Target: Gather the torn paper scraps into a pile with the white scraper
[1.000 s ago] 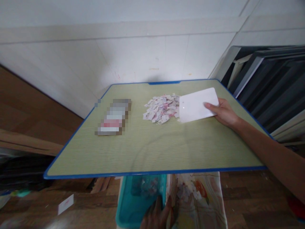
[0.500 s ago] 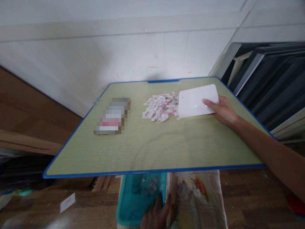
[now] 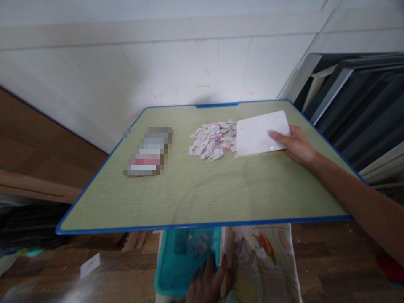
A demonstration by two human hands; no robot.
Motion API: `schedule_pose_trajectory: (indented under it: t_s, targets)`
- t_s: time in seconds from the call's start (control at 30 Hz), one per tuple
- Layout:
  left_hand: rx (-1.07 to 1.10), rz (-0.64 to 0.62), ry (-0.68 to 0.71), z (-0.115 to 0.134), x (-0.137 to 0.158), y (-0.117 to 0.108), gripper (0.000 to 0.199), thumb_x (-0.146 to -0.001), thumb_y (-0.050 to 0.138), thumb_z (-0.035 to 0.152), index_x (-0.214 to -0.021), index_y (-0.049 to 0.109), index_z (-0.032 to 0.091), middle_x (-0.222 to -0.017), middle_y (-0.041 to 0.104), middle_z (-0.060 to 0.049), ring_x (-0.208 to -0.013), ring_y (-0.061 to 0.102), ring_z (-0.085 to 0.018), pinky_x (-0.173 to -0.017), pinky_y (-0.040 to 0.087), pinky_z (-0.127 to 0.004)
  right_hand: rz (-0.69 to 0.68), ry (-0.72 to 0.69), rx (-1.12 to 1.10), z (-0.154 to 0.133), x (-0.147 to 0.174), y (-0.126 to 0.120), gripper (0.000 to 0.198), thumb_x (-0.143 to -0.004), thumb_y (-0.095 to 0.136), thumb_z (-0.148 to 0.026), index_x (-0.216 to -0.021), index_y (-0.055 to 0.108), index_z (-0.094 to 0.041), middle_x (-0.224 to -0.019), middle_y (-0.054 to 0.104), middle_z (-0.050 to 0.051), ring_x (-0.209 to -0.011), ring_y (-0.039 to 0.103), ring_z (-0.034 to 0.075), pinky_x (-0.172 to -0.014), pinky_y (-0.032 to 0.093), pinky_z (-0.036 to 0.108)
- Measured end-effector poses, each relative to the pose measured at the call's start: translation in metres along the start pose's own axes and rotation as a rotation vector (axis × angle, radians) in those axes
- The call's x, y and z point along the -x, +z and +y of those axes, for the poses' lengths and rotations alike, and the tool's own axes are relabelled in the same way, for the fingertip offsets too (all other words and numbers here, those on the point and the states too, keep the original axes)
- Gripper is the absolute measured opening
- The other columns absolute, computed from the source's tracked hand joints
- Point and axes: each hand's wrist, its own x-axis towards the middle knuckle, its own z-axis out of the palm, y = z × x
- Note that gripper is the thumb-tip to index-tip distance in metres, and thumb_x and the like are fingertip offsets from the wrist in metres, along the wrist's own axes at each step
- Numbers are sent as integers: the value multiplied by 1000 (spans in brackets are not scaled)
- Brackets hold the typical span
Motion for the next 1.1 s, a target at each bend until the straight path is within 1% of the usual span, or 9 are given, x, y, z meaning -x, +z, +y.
schedule_pose_trajectory:
  t_s: [0.1,0.2,0.4,0.5,0.57,0.7,0.9,0.97,1.1]
  targets:
    - [7,-20,-1,0,0,-2,68,-68,48,0,-120,36,40,-109,58,-2,-76,59,-13,-63,48,-20,-61,30,37,-4,3,0,25,-63,67,-37,-84,63,-22,-79,65,1,-60,59,15,-58,49,31]
    - [-7,-15,15,0,1,-1,69,-67,46,-2,-122,34,38,-110,57,-4,-79,59,-14,-65,48,-21,-35,-3,87,-11,7,-2,22,-63,67,-36,-80,64,-21,-74,64,0,-56,57,13,-53,47,28]
    - [6,41,-6,2,3,6,69,-68,52,3,-121,34,42,-106,60,-2,-74,60,-15,-61,49,-23,5,-177,321,-31,19,-7,13,-64,66,-30,-69,63,-18,-62,58,-2,-50,48,7,-45,37,19]
    - [17,35,-22,3,4,7,69,-68,53,2,-121,33,43,-110,59,-2,-78,60,-15,-65,50,-24,-13,-293,400,-38,25,-9,11,-63,68,-26,-65,62,-17,-58,54,-4,-48,45,5,-42,34,17]
    - [21,0,-20,3,3,6,69,-69,52,3,-121,32,43,-111,58,-3,-77,60,-15,-64,50,-24,-35,-322,410,-40,28,-10,10,-62,68,-25,-63,62,-17,-57,53,-4,-47,44,5,-41,33,16]
    - [29,-52,-16,3,2,3,68,-70,51,4,-123,30,41,-113,57,-4,-83,59,-16,-67,50,-25,-25,-245,366,-39,26,-12,10,-62,68,-25,-61,62,-17,-55,53,-5,-44,42,4,-39,30,16]
    - [32,-102,11,2,3,3,67,-71,49,5,-125,27,39,-115,55,-7,-89,58,-18,-68,49,-26,17,-121,145,-29,20,-9,12,-64,67,-27,-73,64,-18,-67,59,-3,-53,50,6,-50,39,20]
    - [42,-128,27,1,2,4,69,-70,48,4,-126,24,38,-116,55,-8,-89,58,-18,-68,49,-26,-1,-92,153,-27,19,-9,13,-65,67,-27,-73,64,-17,-66,58,-3,-52,49,6,-51,38,19]
    - [92,-191,25,1,1,4,68,-72,49,10,-128,19,36,-121,51,-11,-91,57,-20,-70,49,-29,-22,-49,185,-25,19,-9,14,-64,67,-27,-71,63,-16,-64,58,-3,-53,48,6,-50,36,19]
